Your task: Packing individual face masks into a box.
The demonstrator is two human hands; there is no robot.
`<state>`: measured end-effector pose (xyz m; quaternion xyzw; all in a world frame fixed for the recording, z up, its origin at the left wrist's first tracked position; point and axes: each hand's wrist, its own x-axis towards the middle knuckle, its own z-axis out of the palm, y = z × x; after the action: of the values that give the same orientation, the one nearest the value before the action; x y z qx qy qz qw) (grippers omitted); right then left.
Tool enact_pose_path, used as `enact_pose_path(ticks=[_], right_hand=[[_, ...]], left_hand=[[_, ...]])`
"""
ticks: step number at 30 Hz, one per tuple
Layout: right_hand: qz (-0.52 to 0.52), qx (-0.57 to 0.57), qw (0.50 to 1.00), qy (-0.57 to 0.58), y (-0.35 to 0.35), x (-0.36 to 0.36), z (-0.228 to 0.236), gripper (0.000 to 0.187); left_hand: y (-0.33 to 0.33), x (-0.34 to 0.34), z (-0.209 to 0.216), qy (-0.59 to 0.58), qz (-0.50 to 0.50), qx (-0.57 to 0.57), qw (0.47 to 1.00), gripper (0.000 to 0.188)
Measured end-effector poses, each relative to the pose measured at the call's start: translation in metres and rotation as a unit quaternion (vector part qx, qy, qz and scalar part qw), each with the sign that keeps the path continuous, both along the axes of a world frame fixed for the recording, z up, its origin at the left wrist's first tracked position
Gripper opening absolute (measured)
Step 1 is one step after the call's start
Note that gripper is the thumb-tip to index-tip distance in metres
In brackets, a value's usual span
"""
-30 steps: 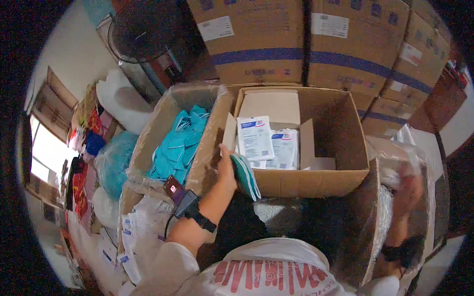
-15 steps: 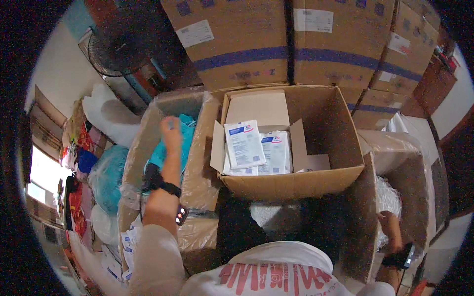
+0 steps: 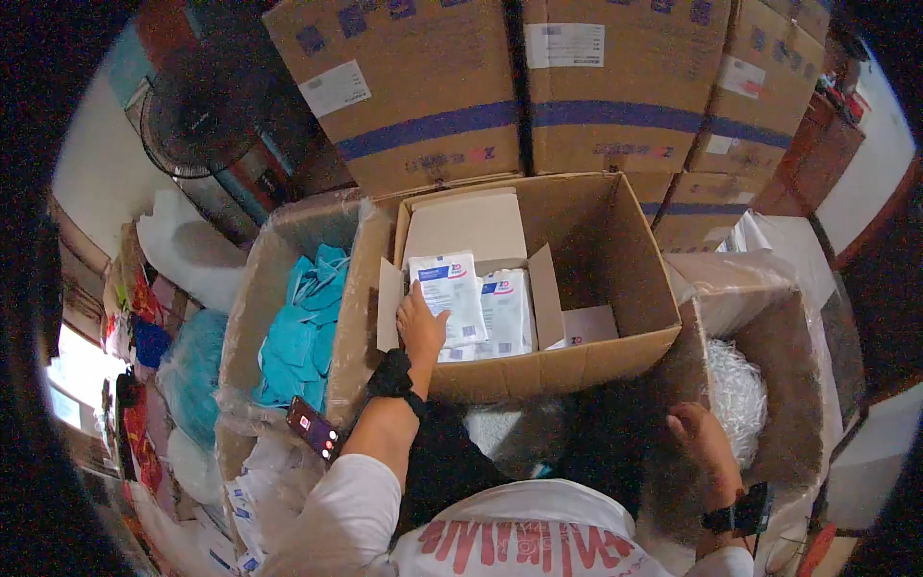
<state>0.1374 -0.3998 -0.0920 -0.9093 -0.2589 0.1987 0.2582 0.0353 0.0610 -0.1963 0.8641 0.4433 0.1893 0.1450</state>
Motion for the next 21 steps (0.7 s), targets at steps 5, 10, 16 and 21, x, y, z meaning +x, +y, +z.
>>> enact_pose_path(ticks=[5,10,16,21], right_hand=[[0.088,0.045,0.995,0.002,0.043,-0.007,0.002,0.020],[0.144,0.097,0.984,0.049,0.096,-0.004,-0.006,0.024],[0.115,0.312,0.929,0.161,0.181,-0.017,-0.001,0.038],[0.126,0.419,0.858,0.269,0.235,-0.041,0.038,0.037]], left_hand=[[0.013,0.001,0.005,-0.195,-0.023,-0.107,0.975,0.048],[0.051,-0.003,-0.003,-0.380,-0.091,-0.348,0.852,0.024],[0.022,-0.019,0.070,-0.539,-0.094,-0.602,0.582,0.028],[-0.031,-0.034,0.095,-0.572,-0.108,-0.597,0.552,0.032]])
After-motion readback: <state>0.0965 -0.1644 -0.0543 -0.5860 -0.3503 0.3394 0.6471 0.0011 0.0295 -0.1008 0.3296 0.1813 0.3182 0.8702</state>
